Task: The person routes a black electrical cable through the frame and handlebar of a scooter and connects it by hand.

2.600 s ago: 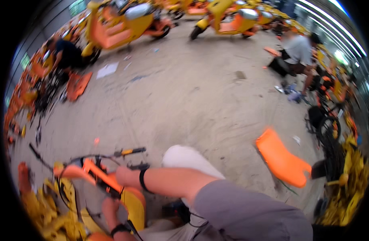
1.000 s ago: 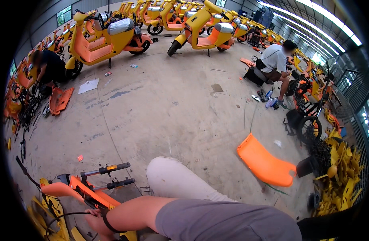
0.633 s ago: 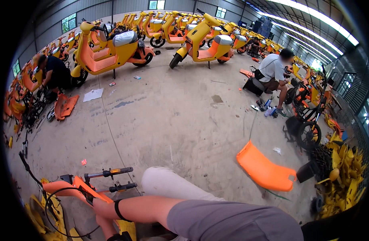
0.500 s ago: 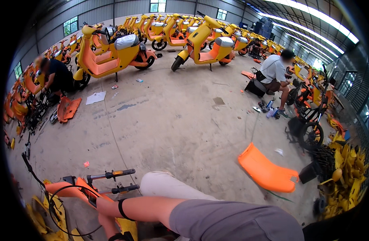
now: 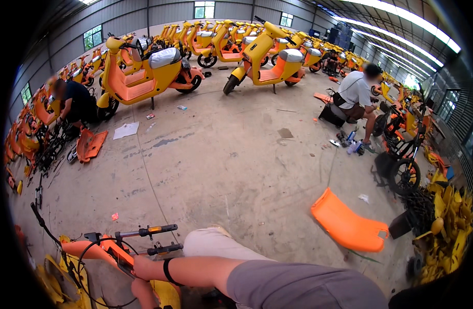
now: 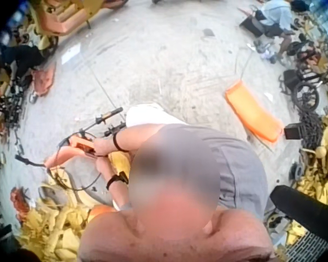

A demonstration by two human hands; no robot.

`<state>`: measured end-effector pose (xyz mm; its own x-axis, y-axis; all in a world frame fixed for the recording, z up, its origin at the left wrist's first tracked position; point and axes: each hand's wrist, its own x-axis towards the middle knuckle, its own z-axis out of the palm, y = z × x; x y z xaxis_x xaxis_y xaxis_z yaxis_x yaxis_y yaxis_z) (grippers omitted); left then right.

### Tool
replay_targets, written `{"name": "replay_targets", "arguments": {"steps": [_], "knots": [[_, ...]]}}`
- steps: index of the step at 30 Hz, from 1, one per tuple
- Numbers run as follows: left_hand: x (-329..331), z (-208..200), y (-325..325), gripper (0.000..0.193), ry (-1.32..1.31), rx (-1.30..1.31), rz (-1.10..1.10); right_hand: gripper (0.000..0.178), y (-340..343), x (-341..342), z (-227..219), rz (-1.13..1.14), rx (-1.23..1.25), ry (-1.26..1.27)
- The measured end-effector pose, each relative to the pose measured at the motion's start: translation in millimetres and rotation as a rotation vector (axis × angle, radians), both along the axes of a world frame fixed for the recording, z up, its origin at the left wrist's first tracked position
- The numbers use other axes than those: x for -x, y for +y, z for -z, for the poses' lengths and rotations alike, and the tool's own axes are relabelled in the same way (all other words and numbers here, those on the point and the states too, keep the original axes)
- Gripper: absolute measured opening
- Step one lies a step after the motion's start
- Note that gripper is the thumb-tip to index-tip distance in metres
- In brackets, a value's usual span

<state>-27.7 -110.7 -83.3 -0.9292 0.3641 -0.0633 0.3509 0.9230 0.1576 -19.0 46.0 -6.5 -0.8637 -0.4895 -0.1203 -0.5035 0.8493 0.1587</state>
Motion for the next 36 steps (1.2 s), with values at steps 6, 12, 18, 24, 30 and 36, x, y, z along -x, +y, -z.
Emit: {"name": "replay_targets", "arguments": {"steps": [6, 12, 18, 24, 30, 36], "knots": [[-4.5, -21.3, -29.8, 0.035, 0.004, 0.074, -0.07, 0.025, -55.2, 4.0, 12.1, -0.097, 0.092, -0.075], [-4.5, -13.4, 21.5, 0.035, -0.02, 0.079, 0.025, 0.026, -48.0, 7.9, 76.4, 0.258, 0.154, -0.007], [3.0, -28.6, 4.7, 0.035, -0.009, 0.162, 0.039, 0.023, 12.5, 2.6, 4.9, 0.547, 0.891, -0.074], [-1.6, -56.1, 39.6, 0.019, -0.158, 0.27, -0.145, 0.026, 57.3, -6.5, -32.2, 0.383, 0.658, -0.194], [-16.1, -77.4, 20.3, 0.029, -0.193, 0.259, -0.231, 0.011, 68.6, -13.2, -50.2, -0.091, 0.152, 0.106], [-15.2, -74.2, 13.3, 0.033, -0.297, 0.25, -0.273, 0.012, 83.3, 3.3, -56.4, -0.048, -0.004, -0.011]]}}
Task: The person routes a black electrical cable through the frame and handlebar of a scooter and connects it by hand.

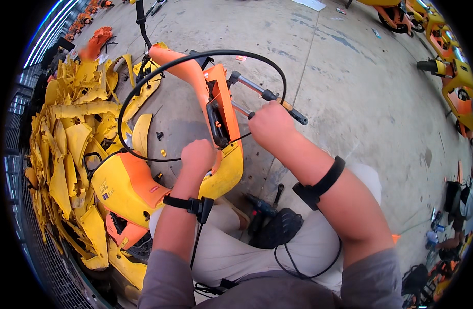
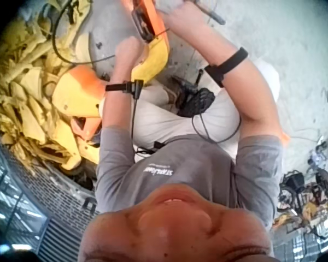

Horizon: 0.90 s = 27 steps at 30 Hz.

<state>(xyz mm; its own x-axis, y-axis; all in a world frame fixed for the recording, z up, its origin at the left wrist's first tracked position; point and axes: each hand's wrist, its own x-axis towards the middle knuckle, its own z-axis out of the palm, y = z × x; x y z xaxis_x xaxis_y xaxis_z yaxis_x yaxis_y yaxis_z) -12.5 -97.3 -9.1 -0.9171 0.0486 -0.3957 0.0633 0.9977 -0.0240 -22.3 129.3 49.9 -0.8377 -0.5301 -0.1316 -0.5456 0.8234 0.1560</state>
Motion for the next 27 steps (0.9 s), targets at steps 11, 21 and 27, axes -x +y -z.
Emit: {"name": "replay_targets", "arguments": {"steps": [11, 21, 27], "knots": [[4.6, -8.2, 11.2, 0.023, -0.074, 0.017, -0.054, 0.011, -74.5, -23.3, -27.1, -0.101, -0.197, -0.042], [3.0, 1.3, 9.5, 0.024, -0.024, -0.023, -0.036, 0.01, -61.7, 4.1, 4.5, -0.109, 0.001, 0.093], [0.5, -8.1, 7.9, 0.021, -0.032, -0.018, -0.029, 0.009, -32.0, 0.3, -29.6, -0.096, -0.027, 0.102]]}}
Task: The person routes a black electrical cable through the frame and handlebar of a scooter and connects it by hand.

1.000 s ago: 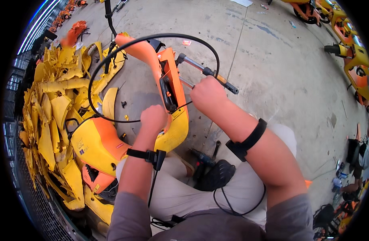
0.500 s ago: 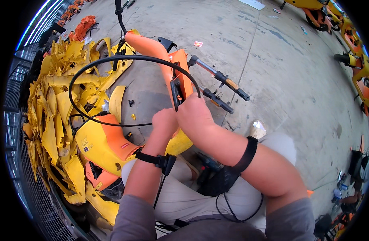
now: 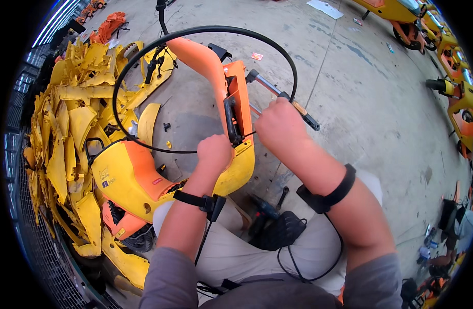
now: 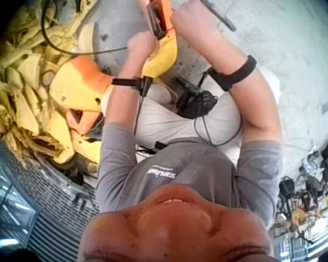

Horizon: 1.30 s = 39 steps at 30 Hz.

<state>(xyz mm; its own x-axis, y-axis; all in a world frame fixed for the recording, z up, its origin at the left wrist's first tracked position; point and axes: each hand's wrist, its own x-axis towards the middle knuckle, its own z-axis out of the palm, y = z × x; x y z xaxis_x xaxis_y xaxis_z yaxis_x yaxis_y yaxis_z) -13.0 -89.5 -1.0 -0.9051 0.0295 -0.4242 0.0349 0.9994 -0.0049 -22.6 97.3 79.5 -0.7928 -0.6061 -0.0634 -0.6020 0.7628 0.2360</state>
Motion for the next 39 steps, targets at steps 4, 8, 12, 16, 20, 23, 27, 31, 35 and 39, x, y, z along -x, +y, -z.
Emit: {"name": "replay_targets", "arguments": {"steps": [4, 8, 12, 16, 20, 23, 27, 31, 35, 39], "knots": [[-1.3, 1.6, 2.6, 0.018, 0.026, 0.004, 0.057, 0.01, 16.4, -7.2, -4.3, 0.031, -0.001, 0.018], [-5.5, 9.6, 3.3, 0.016, 0.136, -0.049, 0.157, 0.01, 29.2, -6.3, -2.1, 0.026, 0.091, 0.062], [-10.6, 13.2, 4.8, 0.019, 0.364, -0.22, 0.265, 0.011, 40.9, -7.6, -7.5, -0.007, 0.182, 0.121], [-9.2, 20.2, 6.9, 0.021, 0.432, -0.306, 0.316, 0.01, 45.7, -9.4, -18.4, -0.013, 0.172, 0.057], [-4.5, 21.4, 9.0, 0.019, 0.401, -0.31, 0.28, 0.009, 50.2, -12.9, -20.9, -0.028, 0.149, 0.078], [-2.7, 22.9, 7.3, 0.019, 0.391, -0.312, 0.232, 0.009, 55.1, -15.4, -22.5, -0.008, 0.122, 0.048], [-3.4, 18.4, 9.1, 0.018, 0.393, -0.277, 0.196, 0.009, 61.3, -16.1, -25.4, 0.018, 0.131, 0.067], [-4.2, 15.6, 10.1, 0.018, 0.376, -0.249, 0.175, 0.011, 65.7, -17.8, -23.2, 0.035, 0.192, 0.06], [-5.1, 15.1, 11.1, 0.014, 0.419, -0.214, 0.166, 0.011, 69.8, -18.8, -26.7, 0.057, 0.187, 0.071], [-6.8, 12.8, 15.6, 0.015, 0.375, -0.137, 0.151, 0.01, 72.4, -20.8, -35.6, 0.083, 0.19, 0.042]]}}
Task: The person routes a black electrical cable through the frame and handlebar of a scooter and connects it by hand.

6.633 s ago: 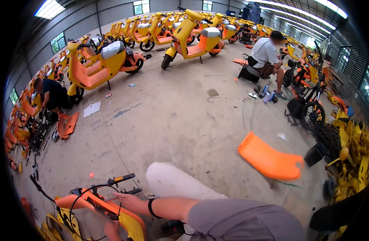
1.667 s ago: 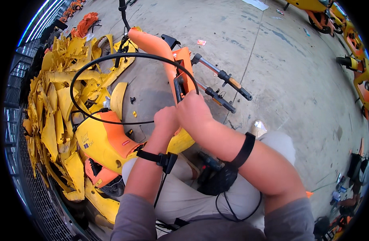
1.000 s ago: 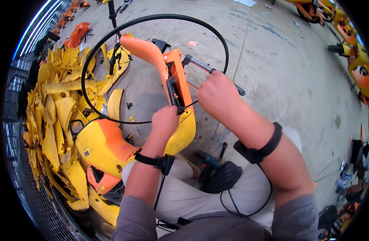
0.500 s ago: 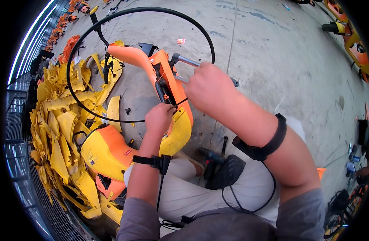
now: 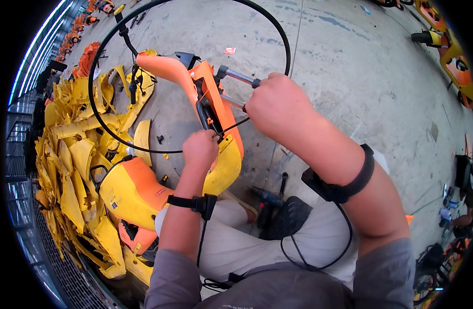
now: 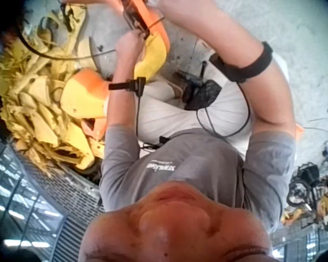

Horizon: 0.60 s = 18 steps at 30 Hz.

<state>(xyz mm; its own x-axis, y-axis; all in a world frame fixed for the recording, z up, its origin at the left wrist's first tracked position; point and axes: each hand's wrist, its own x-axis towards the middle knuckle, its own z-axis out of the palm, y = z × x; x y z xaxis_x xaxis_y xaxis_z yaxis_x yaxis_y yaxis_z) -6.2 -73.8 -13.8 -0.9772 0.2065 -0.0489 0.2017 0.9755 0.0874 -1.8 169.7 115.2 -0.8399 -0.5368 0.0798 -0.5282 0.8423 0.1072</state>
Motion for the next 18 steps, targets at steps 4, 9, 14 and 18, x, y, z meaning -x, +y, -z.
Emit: {"name": "replay_targets", "arguments": {"steps": [4, 9, 14, 18], "knots": [[3.4, 6.7, 0.9, 0.016, -0.043, 0.07, 0.017, 0.011, -3.6, -2.7, 8.8, -0.032, 0.037, 0.082], [-2.0, 19.4, -4.9, 0.016, 0.053, 0.152, 0.088, 0.011, -17.7, -0.9, 6.6, -0.074, -0.053, 0.008], [-3.9, 7.0, -12.8, 0.015, 0.01, 0.172, 0.066, 0.008, -31.8, -0.8, 0.1, -0.065, -0.239, -0.133], [-10.3, 6.8, -17.2, 0.019, 0.021, 0.241, -0.005, 0.007, -44.5, -1.3, 3.5, -0.075, -0.252, -0.102]]}}
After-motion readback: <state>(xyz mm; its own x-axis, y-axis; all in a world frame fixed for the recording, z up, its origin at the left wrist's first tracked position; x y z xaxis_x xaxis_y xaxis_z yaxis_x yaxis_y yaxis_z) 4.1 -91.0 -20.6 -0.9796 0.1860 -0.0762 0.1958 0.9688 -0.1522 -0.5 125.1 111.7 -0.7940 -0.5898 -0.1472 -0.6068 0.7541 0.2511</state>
